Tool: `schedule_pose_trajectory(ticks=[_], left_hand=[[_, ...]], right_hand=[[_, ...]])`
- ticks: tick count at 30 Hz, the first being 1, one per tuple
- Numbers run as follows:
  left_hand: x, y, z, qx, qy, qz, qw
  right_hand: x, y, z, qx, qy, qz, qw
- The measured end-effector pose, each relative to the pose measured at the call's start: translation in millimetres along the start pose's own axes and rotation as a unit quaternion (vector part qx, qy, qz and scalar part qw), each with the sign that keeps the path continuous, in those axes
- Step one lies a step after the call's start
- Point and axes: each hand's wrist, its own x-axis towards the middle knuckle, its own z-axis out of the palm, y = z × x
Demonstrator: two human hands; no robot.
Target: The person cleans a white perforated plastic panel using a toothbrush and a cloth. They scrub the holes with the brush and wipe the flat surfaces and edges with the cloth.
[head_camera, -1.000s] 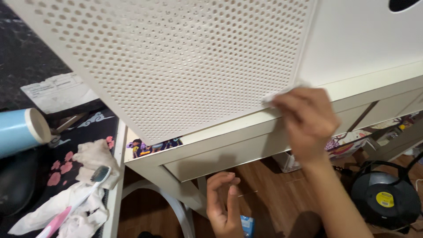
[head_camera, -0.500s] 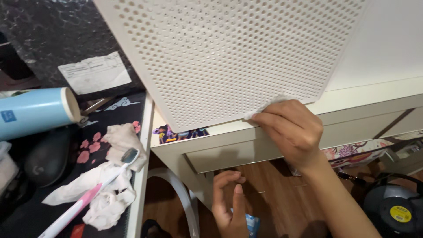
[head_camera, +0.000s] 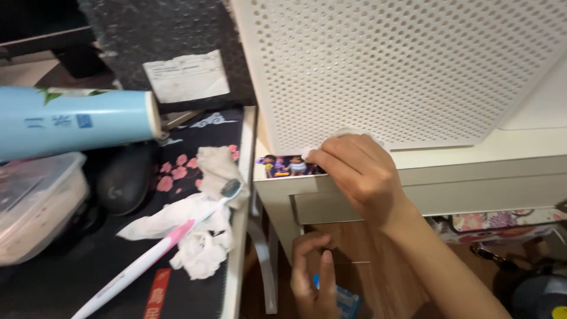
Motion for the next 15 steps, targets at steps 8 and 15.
schedule_pose_trajectory(ticks=[8,15], left_hand=[[7,0,-13,-0.040,0.014,-0.024,0.999],[9,8,-15,-0.006,-0.009,-0.025,1.000]], right_hand=[[37,5,12,-0.032,-0.029,-0.054,0.998],[48,8,24,-0.036,-0.105,-0.099,0.989]])
